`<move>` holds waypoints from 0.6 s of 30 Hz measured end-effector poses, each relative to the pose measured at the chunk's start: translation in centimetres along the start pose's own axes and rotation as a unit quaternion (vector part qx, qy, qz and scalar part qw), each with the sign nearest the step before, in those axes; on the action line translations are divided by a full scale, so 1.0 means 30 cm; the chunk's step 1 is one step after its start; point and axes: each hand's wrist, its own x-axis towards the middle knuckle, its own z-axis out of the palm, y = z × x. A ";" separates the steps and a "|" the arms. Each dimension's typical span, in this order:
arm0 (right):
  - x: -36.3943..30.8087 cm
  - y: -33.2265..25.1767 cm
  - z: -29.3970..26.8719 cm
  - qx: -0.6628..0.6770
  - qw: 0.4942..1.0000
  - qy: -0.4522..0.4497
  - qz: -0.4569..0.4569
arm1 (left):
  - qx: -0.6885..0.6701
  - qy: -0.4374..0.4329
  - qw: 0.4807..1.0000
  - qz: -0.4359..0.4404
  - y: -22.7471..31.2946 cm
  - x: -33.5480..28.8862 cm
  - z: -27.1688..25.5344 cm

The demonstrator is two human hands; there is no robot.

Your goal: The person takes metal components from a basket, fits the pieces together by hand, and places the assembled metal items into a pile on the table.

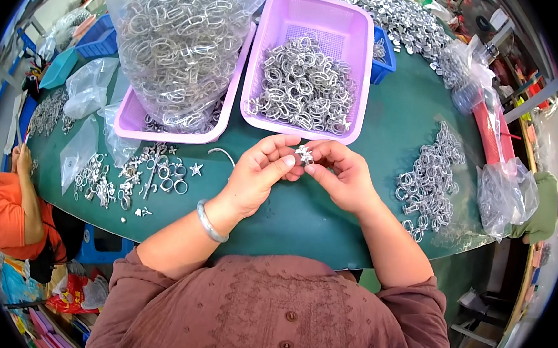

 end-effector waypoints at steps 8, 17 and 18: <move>0.005 0.007 0.000 -0.233 0.963 0.005 -0.136 | 0.039 -0.011 0.999 0.034 -0.017 -0.001 0.009; 0.004 0.009 -0.006 -0.184 0.979 -0.028 -0.089 | 0.200 -0.032 0.973 0.109 -0.023 -0.008 0.006; 0.004 0.013 -0.004 -0.166 0.983 -0.027 -0.079 | 0.168 -0.017 0.980 0.108 -0.021 -0.007 0.011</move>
